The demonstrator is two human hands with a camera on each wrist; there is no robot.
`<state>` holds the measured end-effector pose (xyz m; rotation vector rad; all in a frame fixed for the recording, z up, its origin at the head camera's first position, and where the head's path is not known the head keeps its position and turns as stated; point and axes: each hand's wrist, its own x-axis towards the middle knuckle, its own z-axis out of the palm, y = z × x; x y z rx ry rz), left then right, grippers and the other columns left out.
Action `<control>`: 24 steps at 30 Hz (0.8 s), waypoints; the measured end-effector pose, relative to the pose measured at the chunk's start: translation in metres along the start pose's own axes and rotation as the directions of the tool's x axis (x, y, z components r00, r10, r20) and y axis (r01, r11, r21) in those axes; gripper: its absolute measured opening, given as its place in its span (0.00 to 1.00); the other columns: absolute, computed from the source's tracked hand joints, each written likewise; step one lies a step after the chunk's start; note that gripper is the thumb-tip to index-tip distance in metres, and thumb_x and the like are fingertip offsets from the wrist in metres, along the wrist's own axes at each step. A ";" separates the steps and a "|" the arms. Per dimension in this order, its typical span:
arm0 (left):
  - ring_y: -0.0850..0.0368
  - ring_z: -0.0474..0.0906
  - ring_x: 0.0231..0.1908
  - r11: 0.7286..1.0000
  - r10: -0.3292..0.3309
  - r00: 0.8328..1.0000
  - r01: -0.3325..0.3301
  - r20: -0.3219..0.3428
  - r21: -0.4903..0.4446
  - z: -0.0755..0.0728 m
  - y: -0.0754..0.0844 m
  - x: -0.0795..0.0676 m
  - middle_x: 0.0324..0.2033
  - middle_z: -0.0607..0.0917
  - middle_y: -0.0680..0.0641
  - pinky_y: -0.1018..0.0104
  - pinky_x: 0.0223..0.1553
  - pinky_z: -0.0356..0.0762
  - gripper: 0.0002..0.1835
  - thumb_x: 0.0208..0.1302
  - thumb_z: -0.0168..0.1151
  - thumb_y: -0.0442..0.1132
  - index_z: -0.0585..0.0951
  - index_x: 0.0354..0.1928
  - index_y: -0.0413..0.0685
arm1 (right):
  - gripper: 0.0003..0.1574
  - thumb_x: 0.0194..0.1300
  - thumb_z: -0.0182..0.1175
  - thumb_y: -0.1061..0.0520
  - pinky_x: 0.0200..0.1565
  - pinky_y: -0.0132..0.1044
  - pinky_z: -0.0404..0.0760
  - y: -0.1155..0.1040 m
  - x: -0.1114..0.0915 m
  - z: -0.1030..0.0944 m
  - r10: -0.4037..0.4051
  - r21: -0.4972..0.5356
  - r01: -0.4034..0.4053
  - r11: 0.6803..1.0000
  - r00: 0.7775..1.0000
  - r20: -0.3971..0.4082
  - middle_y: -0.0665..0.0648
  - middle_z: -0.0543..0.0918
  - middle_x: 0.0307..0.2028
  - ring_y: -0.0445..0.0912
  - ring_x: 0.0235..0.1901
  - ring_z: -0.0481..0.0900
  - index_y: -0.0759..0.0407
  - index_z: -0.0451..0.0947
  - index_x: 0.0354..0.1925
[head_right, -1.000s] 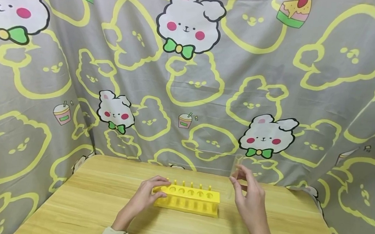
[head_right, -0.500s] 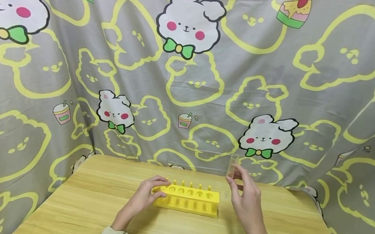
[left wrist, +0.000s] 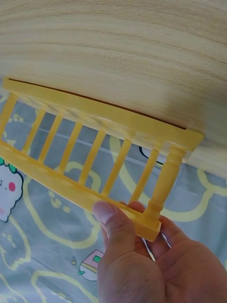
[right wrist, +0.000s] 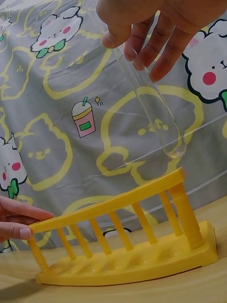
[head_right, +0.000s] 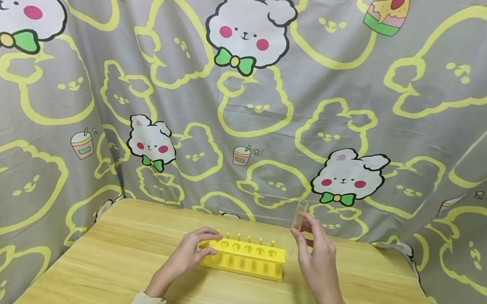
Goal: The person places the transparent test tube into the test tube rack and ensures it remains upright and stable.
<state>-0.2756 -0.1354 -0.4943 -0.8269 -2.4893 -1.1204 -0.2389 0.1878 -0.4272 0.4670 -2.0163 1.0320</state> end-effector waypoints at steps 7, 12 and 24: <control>0.41 0.82 0.55 1.000 -0.019 1.000 0.019 0.008 -0.002 0.000 0.000 0.000 0.53 0.84 0.40 0.51 0.59 0.81 0.20 0.59 0.73 0.29 0.85 0.54 0.34 | 0.33 0.59 0.69 0.76 0.39 0.17 0.82 -0.001 0.000 0.002 0.015 0.007 -0.015 1.000 1.000 0.007 0.53 0.85 0.39 0.36 0.42 0.82 0.62 0.77 0.61; 0.42 0.82 0.55 1.000 -0.022 1.000 0.022 0.013 -0.004 0.000 0.000 0.000 0.53 0.84 0.39 0.52 0.60 0.81 0.20 0.59 0.73 0.31 0.85 0.55 0.34 | 0.33 0.59 0.69 0.76 0.40 0.17 0.82 -0.001 0.000 0.004 0.014 0.010 -0.014 1.000 1.000 0.010 0.52 0.85 0.39 0.35 0.42 0.82 0.62 0.77 0.61; 0.42 0.82 0.54 1.000 0.006 1.000 -0.006 -0.004 0.010 0.000 -0.001 0.000 0.52 0.85 0.40 0.52 0.58 0.82 0.20 0.59 0.73 0.31 0.85 0.54 0.34 | 0.32 0.59 0.70 0.76 0.39 0.17 0.82 -0.003 0.000 0.007 0.004 0.021 -0.004 1.000 1.000 -0.002 0.53 0.85 0.38 0.35 0.42 0.82 0.62 0.78 0.61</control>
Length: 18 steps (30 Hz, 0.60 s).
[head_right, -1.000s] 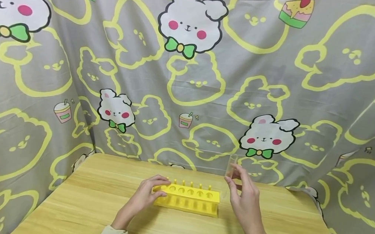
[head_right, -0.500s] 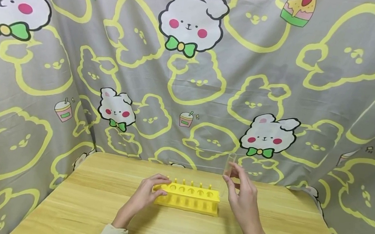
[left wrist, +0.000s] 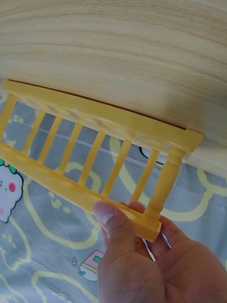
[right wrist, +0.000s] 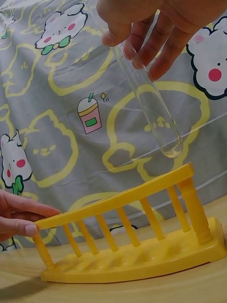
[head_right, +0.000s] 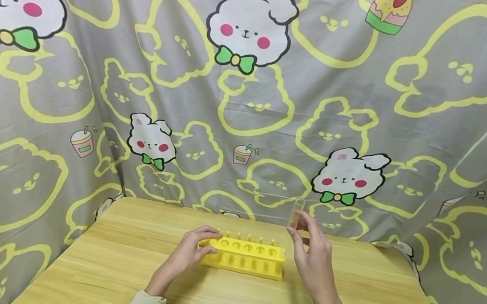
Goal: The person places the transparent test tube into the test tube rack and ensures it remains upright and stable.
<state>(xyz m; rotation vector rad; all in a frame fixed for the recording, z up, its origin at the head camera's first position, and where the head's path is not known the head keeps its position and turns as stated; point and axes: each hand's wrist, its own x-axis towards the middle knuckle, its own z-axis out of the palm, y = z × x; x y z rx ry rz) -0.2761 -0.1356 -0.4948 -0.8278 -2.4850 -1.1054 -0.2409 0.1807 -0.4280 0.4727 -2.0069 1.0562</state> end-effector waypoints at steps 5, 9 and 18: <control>0.42 0.82 0.53 1.000 0.001 1.000 -0.001 0.001 0.008 0.001 -0.001 0.000 0.52 0.85 0.39 0.52 0.58 0.82 0.20 0.58 0.73 0.31 0.85 0.53 0.35 | 0.32 0.58 0.70 0.76 0.39 0.17 0.82 0.000 0.000 0.001 -0.003 -0.001 0.003 1.000 1.000 -0.002 0.54 0.85 0.38 0.36 0.41 0.83 0.62 0.78 0.60; 0.42 0.82 0.54 1.000 -0.006 1.000 0.006 0.003 0.000 0.000 -0.001 0.001 0.52 0.85 0.39 0.52 0.58 0.82 0.20 0.58 0.73 0.31 0.85 0.53 0.34 | 0.33 0.58 0.70 0.76 0.38 0.18 0.83 -0.001 0.000 0.002 -0.016 0.008 0.016 1.000 1.000 0.001 0.53 0.85 0.38 0.37 0.41 0.83 0.63 0.78 0.61; 0.43 0.82 0.53 1.000 -0.006 1.000 0.006 0.002 -0.002 0.000 -0.001 0.001 0.51 0.85 0.41 0.52 0.57 0.83 0.20 0.58 0.74 0.30 0.85 0.53 0.34 | 0.33 0.58 0.69 0.77 0.38 0.19 0.84 -0.003 0.002 0.006 -0.018 0.021 0.018 1.000 1.000 0.017 0.53 0.85 0.39 0.44 0.39 0.85 0.63 0.77 0.61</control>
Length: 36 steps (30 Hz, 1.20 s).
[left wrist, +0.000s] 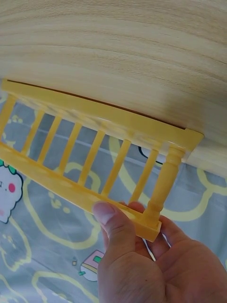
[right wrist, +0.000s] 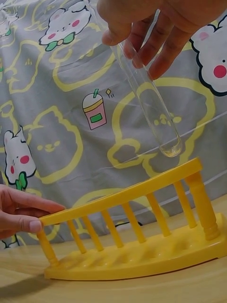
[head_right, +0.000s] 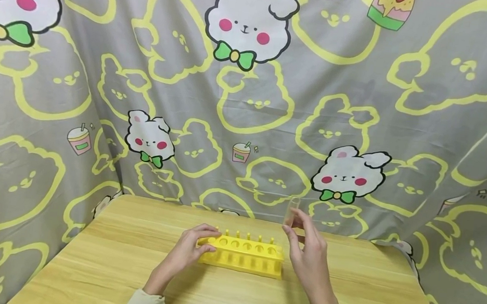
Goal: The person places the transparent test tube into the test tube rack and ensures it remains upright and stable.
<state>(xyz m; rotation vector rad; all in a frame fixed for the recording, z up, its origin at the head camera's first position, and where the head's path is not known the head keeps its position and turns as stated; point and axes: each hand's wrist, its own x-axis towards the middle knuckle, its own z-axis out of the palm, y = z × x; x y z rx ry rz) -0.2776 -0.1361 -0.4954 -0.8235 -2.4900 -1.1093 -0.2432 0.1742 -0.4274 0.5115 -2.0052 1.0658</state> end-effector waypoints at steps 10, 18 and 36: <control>0.43 0.82 0.55 0.999 -0.030 0.999 0.031 0.019 -0.017 -0.001 0.002 0.001 0.52 0.85 0.39 0.52 0.58 0.82 0.19 0.59 0.73 0.30 0.85 0.54 0.33 | 0.33 0.59 0.70 0.75 0.38 0.20 0.84 -0.001 0.001 0.003 0.004 -0.006 -0.004 1.000 1.000 0.009 0.52 0.85 0.39 0.41 0.41 0.85 0.62 0.78 0.61; 0.42 0.81 0.56 0.999 -0.034 0.999 0.035 0.023 -0.026 -0.001 0.002 0.001 0.53 0.84 0.38 0.52 0.59 0.81 0.20 0.59 0.73 0.29 0.85 0.54 0.33 | 0.33 0.59 0.71 0.75 0.37 0.22 0.85 -0.002 0.000 0.006 -0.004 0.005 0.004 1.000 1.000 0.013 0.53 0.85 0.39 0.43 0.41 0.85 0.61 0.77 0.61; 0.42 0.82 0.55 1.000 -0.008 1.000 0.008 0.010 -0.015 -0.001 0.000 0.002 0.53 0.85 0.41 0.53 0.59 0.82 0.20 0.58 0.74 0.29 0.85 0.53 0.34 | 0.34 0.58 0.70 0.76 0.37 0.21 0.85 -0.005 -0.002 0.015 -0.020 0.024 0.020 1.000 1.000 0.021 0.51 0.85 0.40 0.46 0.40 0.86 0.61 0.77 0.61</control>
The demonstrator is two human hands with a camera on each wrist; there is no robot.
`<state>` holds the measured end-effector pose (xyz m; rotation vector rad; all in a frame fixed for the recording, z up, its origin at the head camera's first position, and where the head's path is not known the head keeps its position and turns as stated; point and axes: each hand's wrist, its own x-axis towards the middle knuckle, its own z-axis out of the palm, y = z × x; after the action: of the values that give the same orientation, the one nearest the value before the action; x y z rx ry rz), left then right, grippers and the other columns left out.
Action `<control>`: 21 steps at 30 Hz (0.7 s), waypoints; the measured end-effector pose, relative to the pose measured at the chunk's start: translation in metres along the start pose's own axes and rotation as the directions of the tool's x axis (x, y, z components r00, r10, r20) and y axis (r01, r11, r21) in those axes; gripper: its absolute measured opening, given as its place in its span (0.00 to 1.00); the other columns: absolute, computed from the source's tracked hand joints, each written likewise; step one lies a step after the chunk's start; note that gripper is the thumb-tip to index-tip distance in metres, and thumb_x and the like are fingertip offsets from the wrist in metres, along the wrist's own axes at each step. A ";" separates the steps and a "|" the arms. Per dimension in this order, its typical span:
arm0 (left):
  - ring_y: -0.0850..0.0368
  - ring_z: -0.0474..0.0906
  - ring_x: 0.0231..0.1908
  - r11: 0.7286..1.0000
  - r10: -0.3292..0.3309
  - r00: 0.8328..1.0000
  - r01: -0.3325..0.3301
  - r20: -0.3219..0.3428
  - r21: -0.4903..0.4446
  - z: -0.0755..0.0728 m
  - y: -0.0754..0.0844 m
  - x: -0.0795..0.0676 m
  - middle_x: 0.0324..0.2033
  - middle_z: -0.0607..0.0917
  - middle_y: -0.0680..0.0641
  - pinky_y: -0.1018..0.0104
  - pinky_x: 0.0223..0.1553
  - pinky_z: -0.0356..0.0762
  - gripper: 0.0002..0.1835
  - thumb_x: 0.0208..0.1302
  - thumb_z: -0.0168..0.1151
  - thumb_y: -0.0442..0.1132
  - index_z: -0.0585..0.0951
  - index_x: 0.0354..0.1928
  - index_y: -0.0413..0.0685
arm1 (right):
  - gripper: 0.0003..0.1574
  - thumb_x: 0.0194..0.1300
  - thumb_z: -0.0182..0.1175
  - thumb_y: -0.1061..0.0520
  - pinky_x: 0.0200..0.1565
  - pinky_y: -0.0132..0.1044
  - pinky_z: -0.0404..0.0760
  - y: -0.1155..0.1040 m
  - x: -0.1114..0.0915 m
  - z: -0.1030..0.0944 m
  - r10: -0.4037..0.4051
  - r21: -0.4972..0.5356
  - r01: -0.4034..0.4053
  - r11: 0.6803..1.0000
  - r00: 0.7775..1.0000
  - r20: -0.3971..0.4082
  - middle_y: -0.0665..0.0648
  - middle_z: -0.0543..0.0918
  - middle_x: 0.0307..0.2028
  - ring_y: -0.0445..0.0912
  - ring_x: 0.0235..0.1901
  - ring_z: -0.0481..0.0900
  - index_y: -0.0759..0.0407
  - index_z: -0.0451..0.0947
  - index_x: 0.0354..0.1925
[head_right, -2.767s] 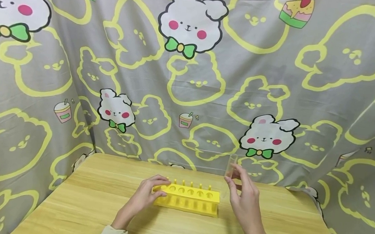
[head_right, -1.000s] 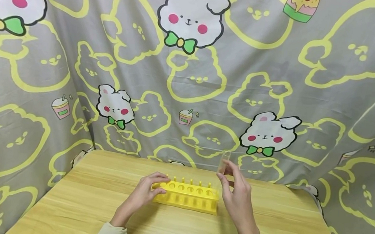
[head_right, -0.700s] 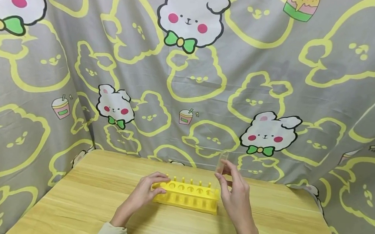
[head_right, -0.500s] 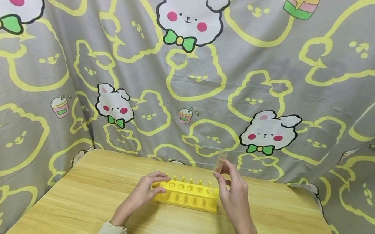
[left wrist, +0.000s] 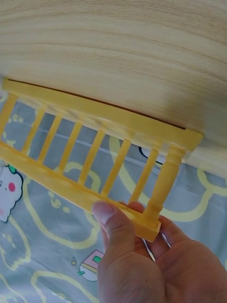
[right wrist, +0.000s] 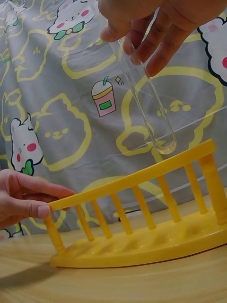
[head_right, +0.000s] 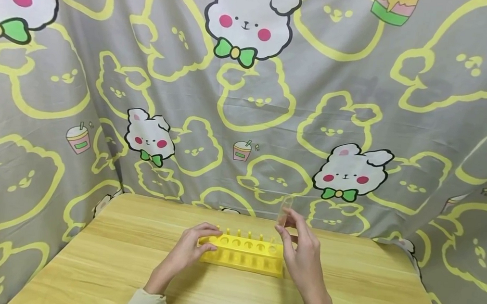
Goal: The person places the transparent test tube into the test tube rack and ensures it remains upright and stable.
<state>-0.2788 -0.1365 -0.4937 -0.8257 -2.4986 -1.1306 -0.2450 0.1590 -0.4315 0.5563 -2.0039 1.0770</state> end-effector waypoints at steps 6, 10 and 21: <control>0.42 0.82 0.54 1.000 0.018 1.000 -0.018 -0.012 0.011 0.001 0.000 0.001 0.52 0.85 0.40 0.52 0.58 0.82 0.20 0.58 0.74 0.29 0.85 0.53 0.34 | 0.33 0.59 0.70 0.76 0.38 0.20 0.84 -0.003 0.003 -0.001 -0.010 -0.003 0.010 1.000 1.000 0.006 0.52 0.86 0.41 0.47 0.42 0.86 0.61 0.77 0.61; 0.41 0.82 0.55 1.000 -0.002 1.000 0.002 0.001 0.003 0.000 0.001 0.001 0.53 0.85 0.38 0.51 0.59 0.81 0.20 0.59 0.73 0.30 0.85 0.53 0.33 | 0.33 0.59 0.69 0.76 0.38 0.20 0.84 -0.005 0.006 0.000 -0.012 0.000 0.012 1.000 1.000 0.011 0.53 0.85 0.40 0.47 0.42 0.86 0.62 0.77 0.62; 0.42 0.82 0.55 1.000 -0.016 1.000 0.016 0.008 0.014 0.001 0.000 0.001 0.53 0.84 0.37 0.51 0.60 0.81 0.19 0.59 0.73 0.31 0.85 0.54 0.35 | 0.33 0.60 0.70 0.74 0.37 0.21 0.84 -0.007 0.008 0.004 0.003 -0.004 -0.003 1.000 1.000 0.026 0.51 0.85 0.40 0.46 0.41 0.85 0.60 0.77 0.62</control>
<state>-0.2796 -0.1357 -0.4937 -0.8100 -2.5213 -1.1164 -0.2469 0.1516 -0.4228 0.5684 -2.0298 1.0721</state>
